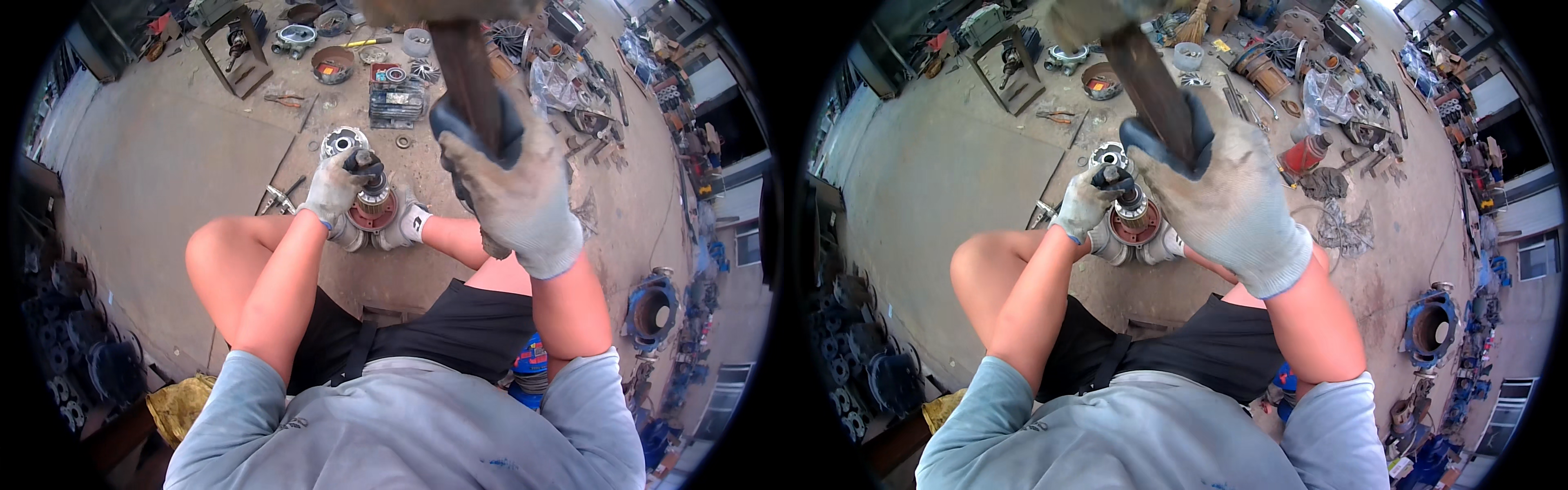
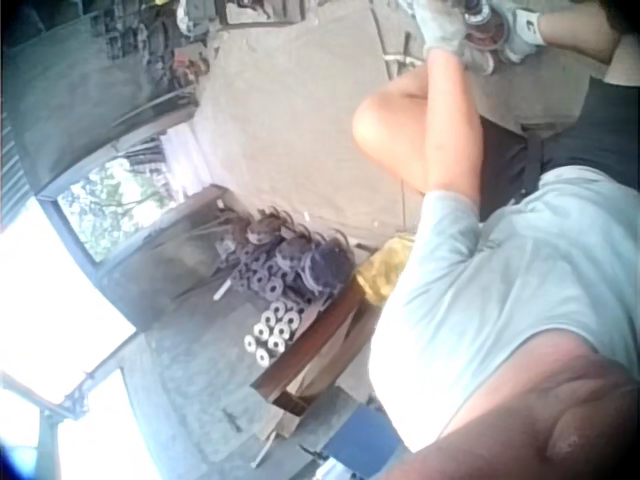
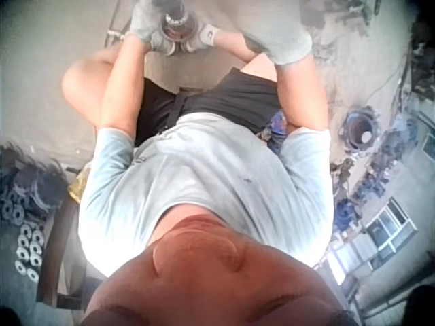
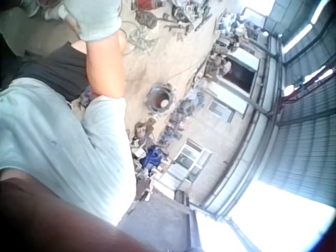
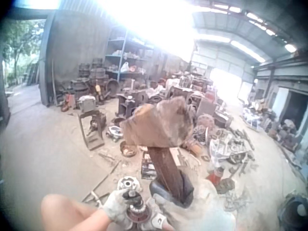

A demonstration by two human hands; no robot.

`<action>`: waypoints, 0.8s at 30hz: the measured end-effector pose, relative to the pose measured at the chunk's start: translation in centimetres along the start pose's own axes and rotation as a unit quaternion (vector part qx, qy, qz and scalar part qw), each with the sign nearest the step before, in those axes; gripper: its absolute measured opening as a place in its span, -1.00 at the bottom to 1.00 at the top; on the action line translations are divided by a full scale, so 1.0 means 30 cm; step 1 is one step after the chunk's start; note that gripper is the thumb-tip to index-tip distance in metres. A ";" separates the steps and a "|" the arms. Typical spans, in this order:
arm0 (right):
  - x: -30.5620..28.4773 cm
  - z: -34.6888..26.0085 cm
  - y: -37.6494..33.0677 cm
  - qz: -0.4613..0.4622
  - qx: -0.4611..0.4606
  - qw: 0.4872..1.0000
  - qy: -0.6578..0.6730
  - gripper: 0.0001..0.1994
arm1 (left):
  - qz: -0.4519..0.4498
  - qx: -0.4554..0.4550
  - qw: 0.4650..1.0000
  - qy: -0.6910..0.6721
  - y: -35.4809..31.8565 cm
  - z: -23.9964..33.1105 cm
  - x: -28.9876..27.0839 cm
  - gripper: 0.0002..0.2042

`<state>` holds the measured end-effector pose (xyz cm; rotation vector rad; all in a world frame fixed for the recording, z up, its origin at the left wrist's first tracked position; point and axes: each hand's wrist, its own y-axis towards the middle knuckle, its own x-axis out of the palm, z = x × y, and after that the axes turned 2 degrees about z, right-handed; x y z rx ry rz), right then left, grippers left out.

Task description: The person sits on the floor of a cluttered workshop and uses a hammer to strike a cylindrical mechanical component, then wipes the inside of a red housing with a rag.

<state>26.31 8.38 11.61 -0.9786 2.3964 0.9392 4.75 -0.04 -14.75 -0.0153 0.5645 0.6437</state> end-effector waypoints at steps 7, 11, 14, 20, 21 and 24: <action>0.027 0.067 -0.021 -0.078 0.079 0.994 -0.006 -0.68 | -0.017 -0.002 0.999 -0.041 0.022 -0.003 0.003 -0.67; 0.124 0.204 -0.065 -0.150 0.139 0.977 -0.054 -0.65 | -0.034 -0.003 0.999 -0.012 0.015 0.069 -0.030 -0.66; 0.181 0.336 -0.097 -0.201 0.140 0.964 -0.104 -0.62 | -0.041 -0.010 0.999 -0.028 0.023 0.083 -0.031 -0.66; 0.114 0.230 -0.041 -0.144 0.083 0.982 -0.095 -0.66 | -0.027 0.003 0.998 -0.052 0.008 0.080 -0.028 -0.71; 0.095 0.165 -0.030 -0.076 0.033 0.994 -0.076 -0.71 | -0.017 -0.003 1.000 -0.025 0.000 0.093 -0.038 -0.73; 0.038 0.095 0.006 -0.008 -0.197 0.958 -0.207 -0.76 | -0.020 0.017 0.999 0.024 0.022 0.029 -0.018 -0.71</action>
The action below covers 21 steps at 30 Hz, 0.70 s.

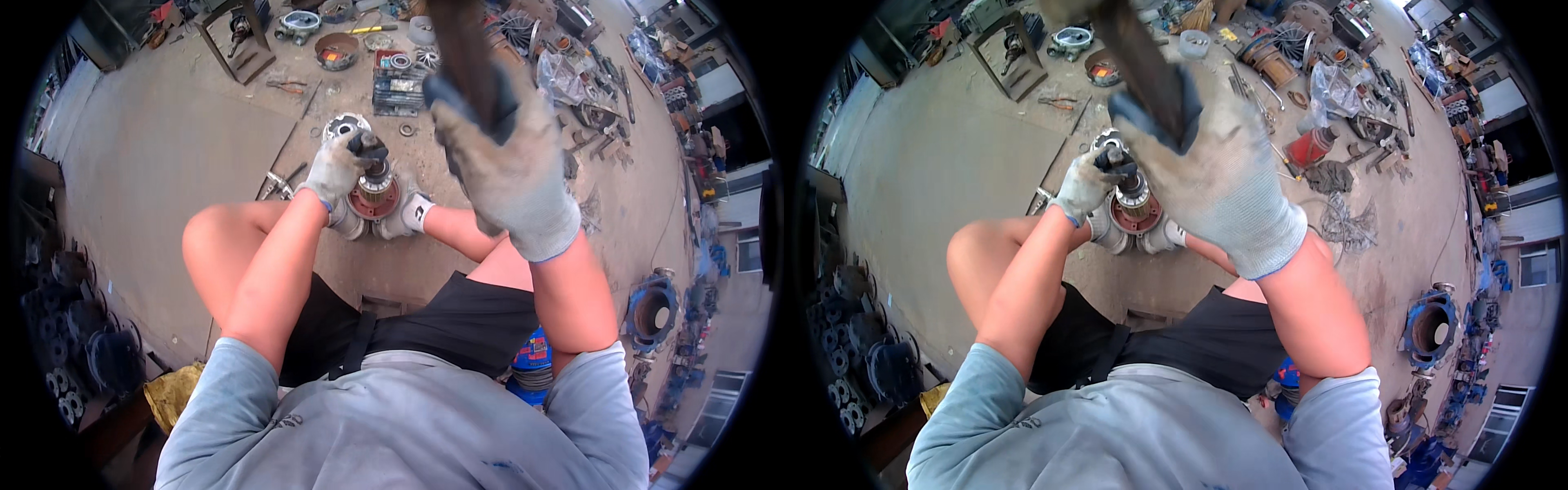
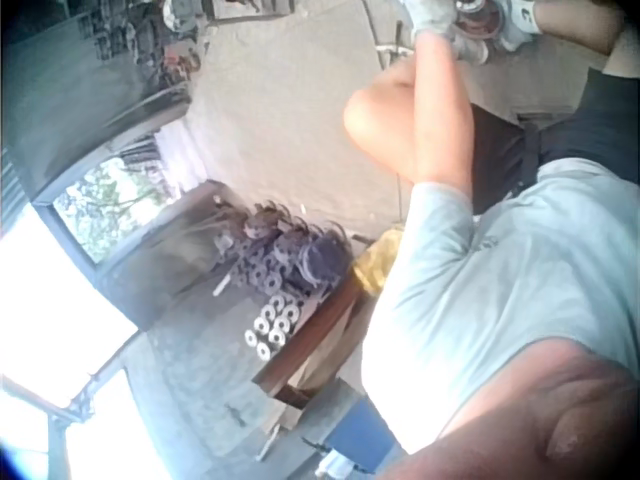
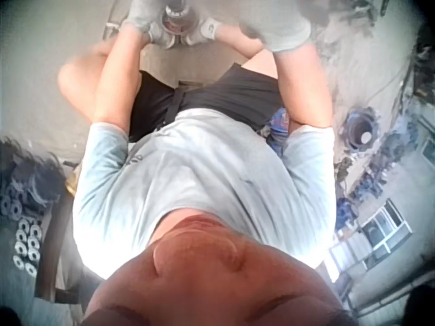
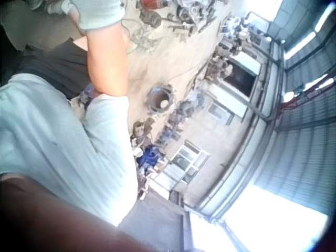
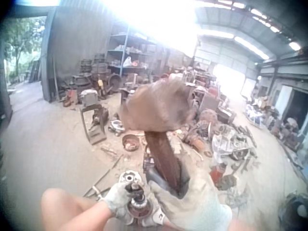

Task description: The person sits on the floor of a cluttered workshop and uses a hammer to strike a cylindrical mechanical component, then wipes the inside of a red housing with a rag.

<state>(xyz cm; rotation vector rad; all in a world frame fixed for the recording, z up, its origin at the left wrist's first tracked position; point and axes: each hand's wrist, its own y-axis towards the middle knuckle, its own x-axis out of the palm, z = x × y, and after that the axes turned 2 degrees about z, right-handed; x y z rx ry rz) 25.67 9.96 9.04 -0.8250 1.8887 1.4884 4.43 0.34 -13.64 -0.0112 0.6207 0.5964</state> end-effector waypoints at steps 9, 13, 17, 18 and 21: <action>0.151 0.117 -0.202 -0.269 0.287 0.916 0.075 -0.59 | 0.009 -0.028 0.999 -0.016 0.026 0.004 -0.009 -0.70; 0.022 0.075 -0.264 -0.203 0.378 0.888 0.165 -0.66 | 0.043 -0.032 0.890 -0.452 0.052 0.020 0.010 -0.90; -0.047 0.063 -0.353 -0.164 0.335 0.916 0.149 -0.70 | -0.023 -0.077 0.902 -0.423 0.117 0.148 -0.025 -0.91; -0.061 0.048 -0.354 -0.158 0.337 0.917 0.146 -0.70 | -0.038 -0.034 0.875 -0.481 0.124 0.133 0.014 -0.92; -0.089 0.006 -0.344 -0.144 0.431 0.879 0.146 -0.68 | -0.088 -0.055 0.957 -0.271 0.076 0.119 0.046 -0.86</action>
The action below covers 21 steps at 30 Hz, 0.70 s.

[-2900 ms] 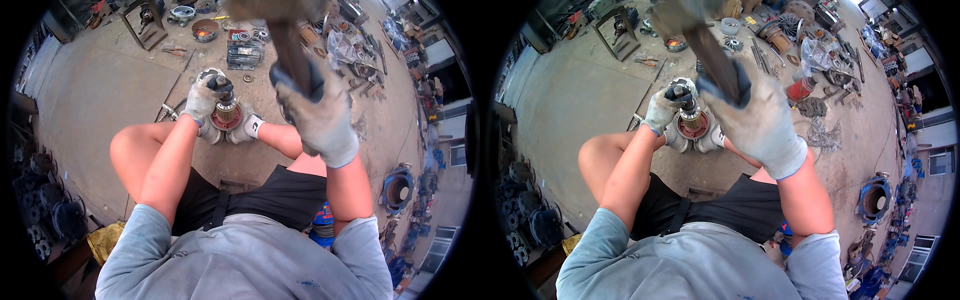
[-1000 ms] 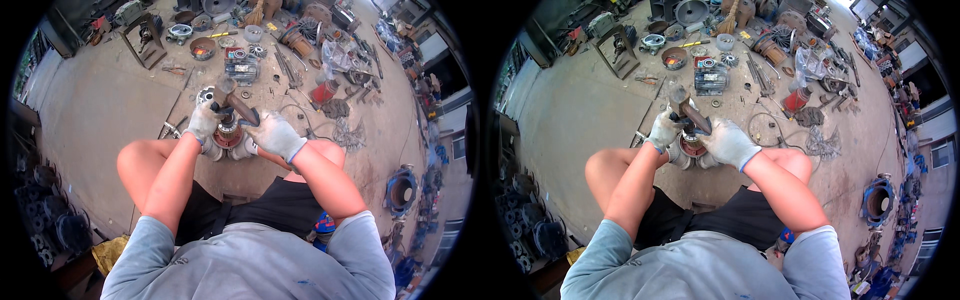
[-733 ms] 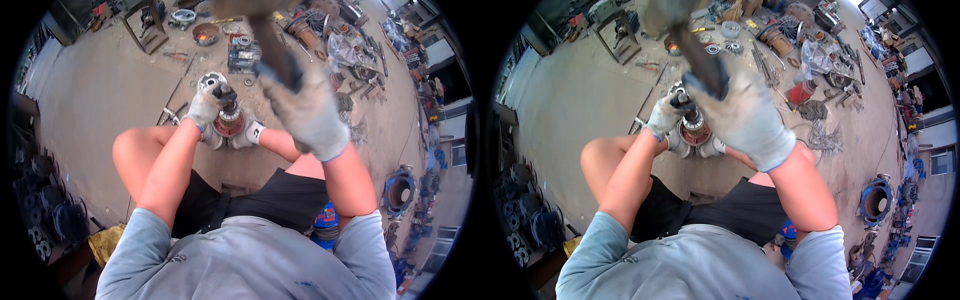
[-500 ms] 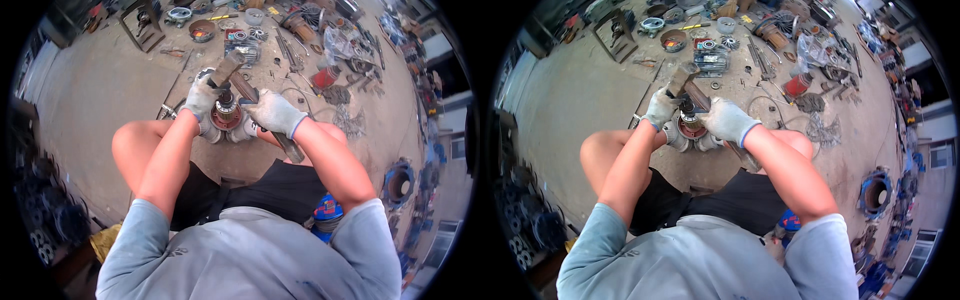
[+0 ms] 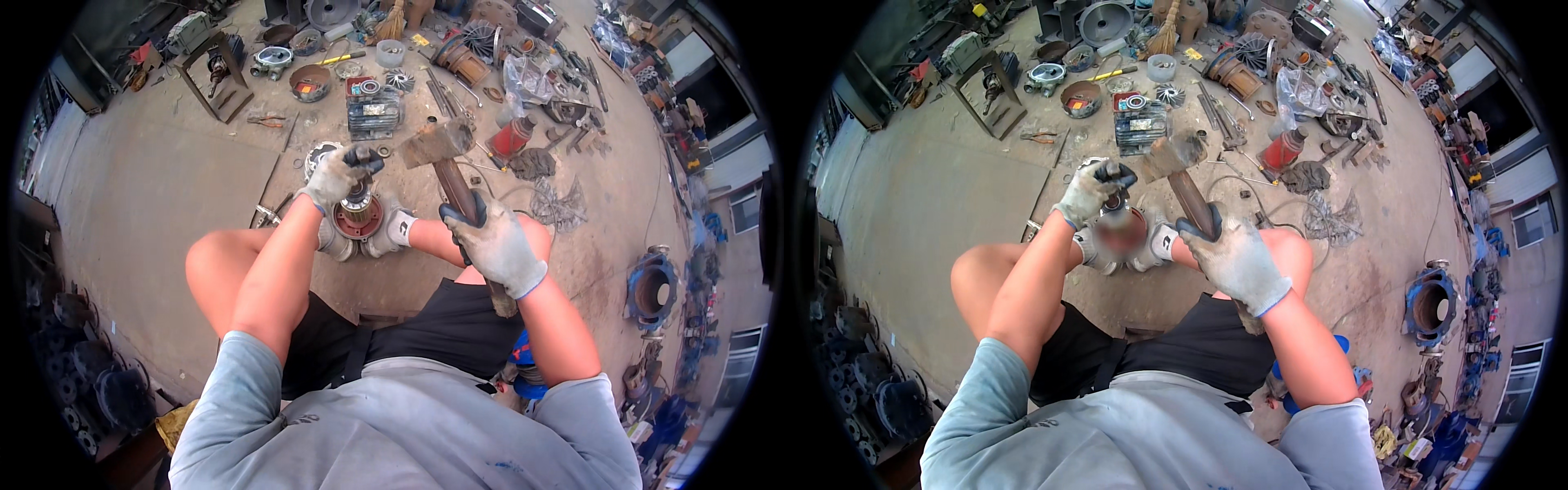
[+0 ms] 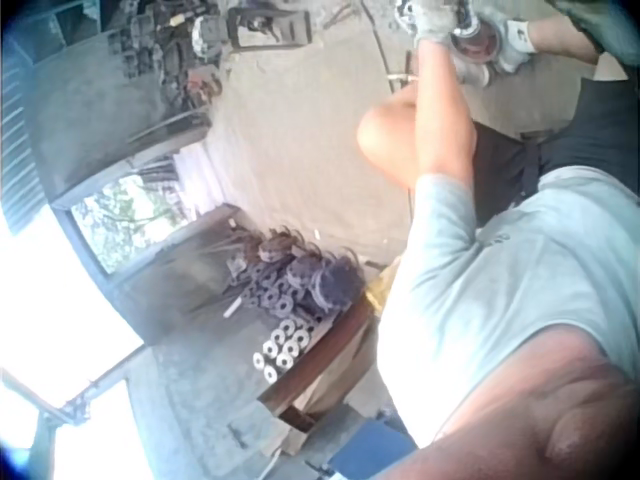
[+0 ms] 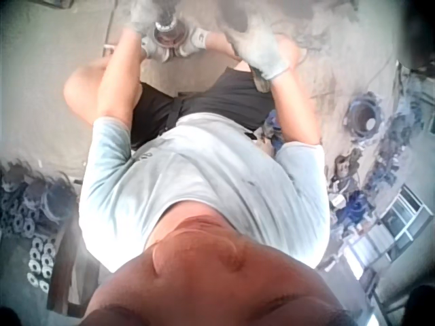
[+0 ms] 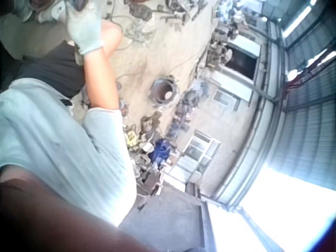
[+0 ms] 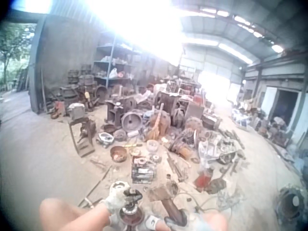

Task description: The person sits on the floor of a cluttered workshop and uses a hammer to strike a cylindrical mechanical component, then wipes the inside of a red housing with a rag.

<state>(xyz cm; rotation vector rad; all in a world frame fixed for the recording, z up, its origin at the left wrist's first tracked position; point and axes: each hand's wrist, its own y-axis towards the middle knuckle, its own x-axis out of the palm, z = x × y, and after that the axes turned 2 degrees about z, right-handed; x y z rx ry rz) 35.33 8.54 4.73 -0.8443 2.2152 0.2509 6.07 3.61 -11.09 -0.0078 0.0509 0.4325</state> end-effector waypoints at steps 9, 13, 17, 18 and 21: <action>0.028 0.030 0.009 -0.030 0.004 1.000 0.000 -0.65 | -0.031 0.043 0.996 0.077 -0.021 -0.092 -0.023 -0.77; 0.028 0.008 0.022 -0.058 0.045 0.997 0.014 -0.64 | -0.022 0.071 0.991 0.114 -0.027 -0.147 -0.047 -0.76; 0.044 0.002 0.034 -0.043 0.028 0.998 0.024 -0.64 | -0.016 0.092 0.985 0.143 -0.030 -0.141 -0.045 -0.76; 0.050 0.008 0.039 -0.034 0.014 0.999 0.027 -0.64 | -0.028 0.074 0.989 0.124 -0.038 -0.106 -0.034 -0.75; 0.059 -0.001 0.053 -0.027 -0.007 1.000 0.006 -0.64 | -0.023 0.077 0.992 0.099 -0.019 -0.159 -0.025 -0.73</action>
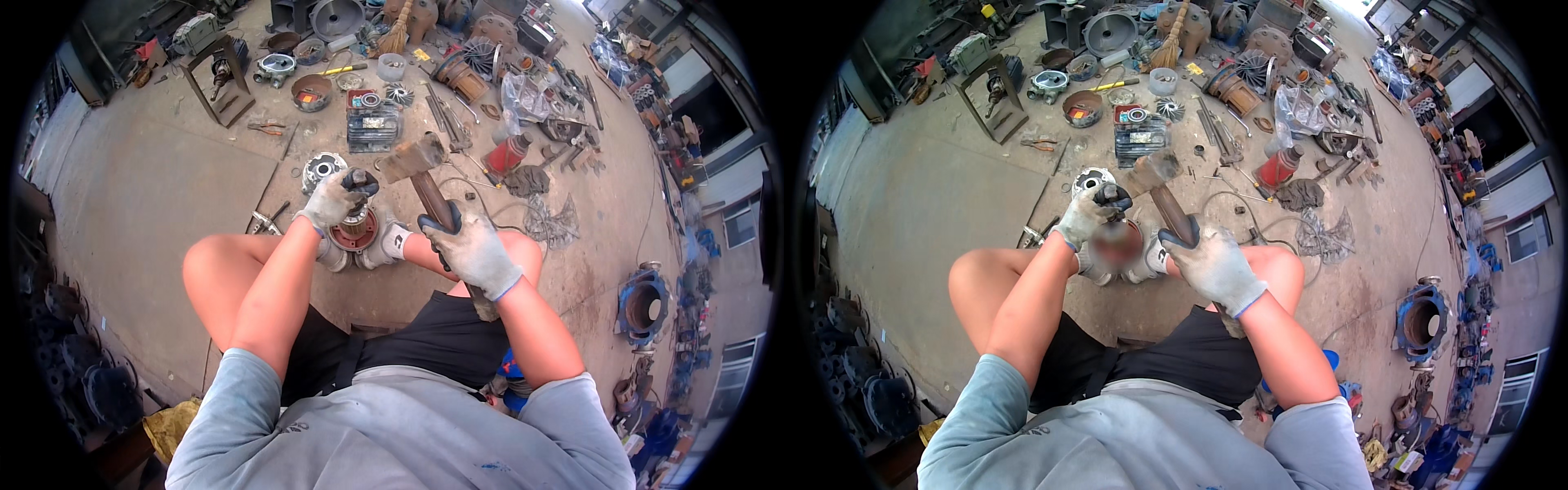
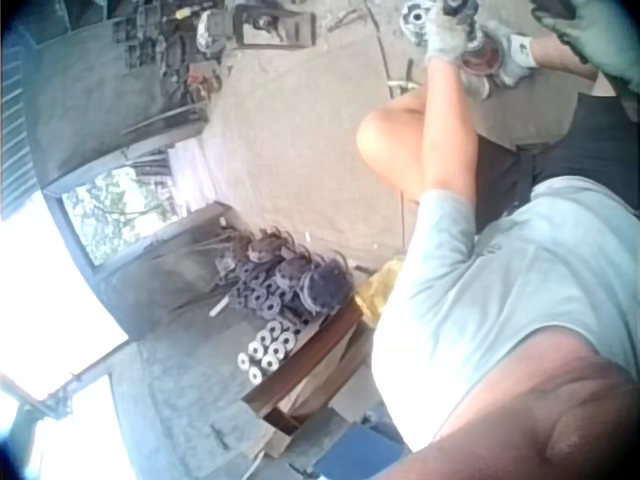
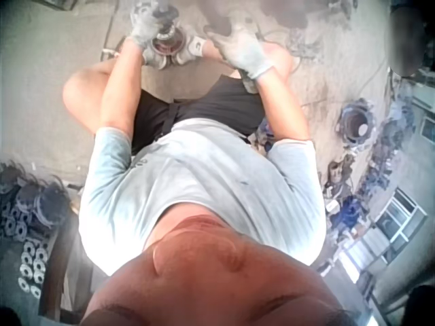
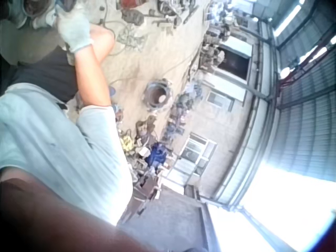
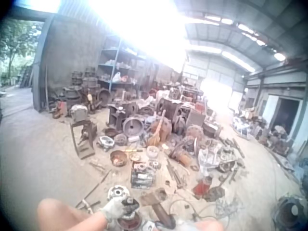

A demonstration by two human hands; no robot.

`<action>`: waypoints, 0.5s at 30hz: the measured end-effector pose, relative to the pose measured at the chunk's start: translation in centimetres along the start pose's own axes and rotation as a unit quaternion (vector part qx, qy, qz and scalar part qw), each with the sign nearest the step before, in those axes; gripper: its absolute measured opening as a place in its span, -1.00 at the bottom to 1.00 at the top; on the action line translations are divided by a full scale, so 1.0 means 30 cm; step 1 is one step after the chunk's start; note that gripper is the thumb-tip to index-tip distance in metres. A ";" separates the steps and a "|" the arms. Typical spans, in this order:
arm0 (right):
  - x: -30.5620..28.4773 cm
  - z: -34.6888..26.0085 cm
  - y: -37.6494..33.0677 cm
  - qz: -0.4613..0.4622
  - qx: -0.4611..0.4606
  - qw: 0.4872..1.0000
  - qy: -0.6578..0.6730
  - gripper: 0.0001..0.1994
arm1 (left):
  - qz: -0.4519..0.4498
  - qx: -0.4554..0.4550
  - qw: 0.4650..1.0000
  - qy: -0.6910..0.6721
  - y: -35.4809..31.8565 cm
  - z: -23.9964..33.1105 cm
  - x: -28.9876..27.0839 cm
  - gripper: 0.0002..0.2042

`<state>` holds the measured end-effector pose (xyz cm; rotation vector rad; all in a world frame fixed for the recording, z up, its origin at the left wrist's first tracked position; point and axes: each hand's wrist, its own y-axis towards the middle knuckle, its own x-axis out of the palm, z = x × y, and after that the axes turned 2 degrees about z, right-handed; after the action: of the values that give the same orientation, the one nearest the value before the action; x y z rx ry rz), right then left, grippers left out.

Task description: The person sits on the floor of a cluttered workshop and uses a hammer to strike a cylindrical mechanical component, then wipes the inside of a red housing with a rag.

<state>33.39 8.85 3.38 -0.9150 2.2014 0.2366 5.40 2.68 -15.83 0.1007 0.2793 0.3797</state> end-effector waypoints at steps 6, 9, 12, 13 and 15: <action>0.015 -0.048 0.049 -0.068 0.081 0.994 0.038 -0.64 | 0.010 -0.017 0.995 -0.096 0.008 -0.052 0.009 -0.75; 0.041 -0.034 0.084 -0.056 0.024 0.998 0.023 -0.63 | 0.023 -0.034 0.988 -0.151 0.014 -0.067 0.008 -0.81; 0.076 -0.018 0.118 -0.002 -0.072 0.990 -0.120 -0.64 | 0.014 -0.035 0.996 -0.081 0.016 -0.039 0.011 -0.80; 0.088 0.007 0.131 -0.017 -0.078 0.989 -0.121 -0.63 | 0.010 -0.030 0.998 -0.045 0.015 -0.023 0.012 -0.79; 0.096 0.051 0.155 -0.043 -0.092 0.987 -0.127 -0.61 | 0.008 -0.046 0.999 0.009 0.007 0.094 0.006 -0.78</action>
<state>29.71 11.31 -0.17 -1.0163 1.9233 0.4946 6.29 2.82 -13.13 0.0100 0.2795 0.4091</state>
